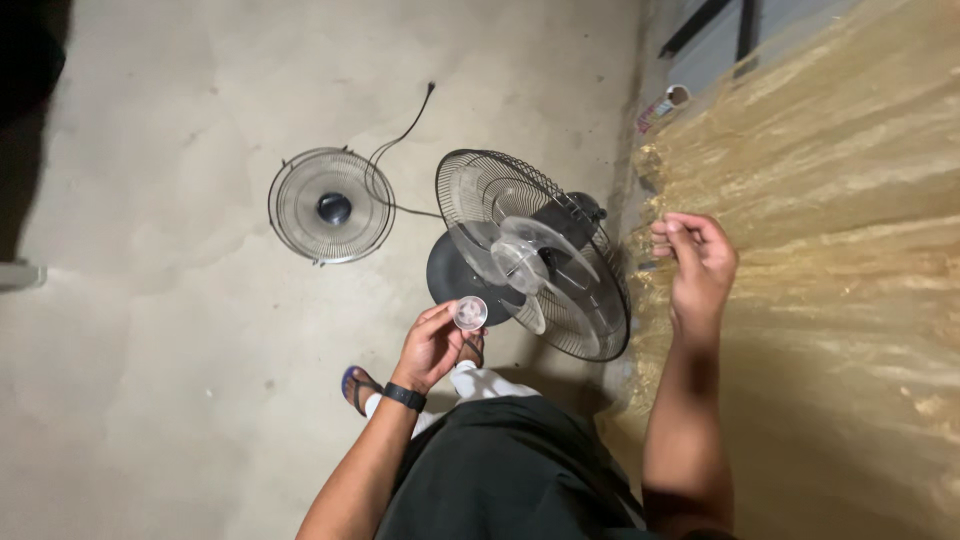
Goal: The person assembles a standing fan by attaching the front grille, inserting the fan blade, and securing the rear grille. The person handles the fan components by hand and positions them onto the fan stand.
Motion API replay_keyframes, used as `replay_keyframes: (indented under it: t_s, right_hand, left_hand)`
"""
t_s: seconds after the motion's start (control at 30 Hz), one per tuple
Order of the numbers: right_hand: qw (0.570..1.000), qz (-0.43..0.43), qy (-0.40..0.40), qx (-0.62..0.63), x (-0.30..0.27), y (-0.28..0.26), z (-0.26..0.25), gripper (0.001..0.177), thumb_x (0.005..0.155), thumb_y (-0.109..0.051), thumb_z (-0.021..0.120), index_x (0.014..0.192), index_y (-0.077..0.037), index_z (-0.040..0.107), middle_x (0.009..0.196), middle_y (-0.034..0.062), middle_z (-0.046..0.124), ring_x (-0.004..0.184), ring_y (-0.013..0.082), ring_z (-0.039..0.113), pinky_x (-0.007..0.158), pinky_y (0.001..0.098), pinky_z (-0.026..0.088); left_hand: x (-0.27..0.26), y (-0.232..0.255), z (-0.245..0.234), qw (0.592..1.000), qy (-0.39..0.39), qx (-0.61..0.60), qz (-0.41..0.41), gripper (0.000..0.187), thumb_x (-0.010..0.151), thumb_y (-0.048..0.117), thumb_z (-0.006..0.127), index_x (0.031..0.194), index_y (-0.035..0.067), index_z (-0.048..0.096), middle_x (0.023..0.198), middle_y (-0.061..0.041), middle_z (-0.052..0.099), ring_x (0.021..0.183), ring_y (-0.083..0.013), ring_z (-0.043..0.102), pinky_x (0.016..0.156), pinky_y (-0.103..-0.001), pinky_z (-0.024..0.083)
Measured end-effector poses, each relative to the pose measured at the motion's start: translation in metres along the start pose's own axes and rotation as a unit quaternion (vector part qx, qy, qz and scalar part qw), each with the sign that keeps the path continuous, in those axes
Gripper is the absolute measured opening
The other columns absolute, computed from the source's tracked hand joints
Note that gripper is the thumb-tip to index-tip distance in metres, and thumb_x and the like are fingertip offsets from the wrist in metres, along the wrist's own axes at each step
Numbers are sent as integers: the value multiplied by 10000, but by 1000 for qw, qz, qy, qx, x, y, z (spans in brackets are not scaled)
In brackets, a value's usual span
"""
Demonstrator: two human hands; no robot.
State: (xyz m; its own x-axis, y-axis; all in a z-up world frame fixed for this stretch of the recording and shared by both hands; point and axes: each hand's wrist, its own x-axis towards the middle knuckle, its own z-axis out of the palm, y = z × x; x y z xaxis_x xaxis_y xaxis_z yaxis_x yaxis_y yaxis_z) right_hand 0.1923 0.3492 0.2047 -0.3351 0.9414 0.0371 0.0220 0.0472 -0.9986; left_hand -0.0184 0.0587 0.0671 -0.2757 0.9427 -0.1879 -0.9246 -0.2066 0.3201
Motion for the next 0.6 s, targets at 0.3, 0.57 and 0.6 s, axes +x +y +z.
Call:
replay_keyframes:
  t_s: [0.3, 0.57, 0.6]
  right_hand:
    - [977, 31, -123, -169, 61, 102, 30, 190, 973, -185, 717, 1147, -111, 726, 1210, 88, 674, 1056, 168, 663, 861, 287, 601]
    - [929, -119, -254, -240, 77, 155, 47, 413, 941, -294, 753, 1286, -75, 690, 1423, 135, 563, 1359, 300, 499, 1142, 430, 411]
    - [925, -125, -246, -263, 75, 158, 50, 393, 959, -290, 737, 1285, -73, 695, 1426, 139, 566, 1372, 314, 476, 1141, 427, 412]
  left_hand:
    - [15, -24, 9, 987, 130, 89, 18, 306, 1036, 178, 590, 1184, -79, 664, 990, -132, 730, 836, -199, 699, 809, -326, 557]
    - [42, -45, 8, 916, 304, 253, 66, 273, 950, 170, 702, 1143, -22, 728, 915, -38, 741, 784, -106, 676, 739, -245, 540]
    - [45, -47, 7, 906, 318, 272, 67, 268, 934, 162, 712, 1135, -15, 730, 919, -27, 746, 786, -98, 682, 736, -239, 541]
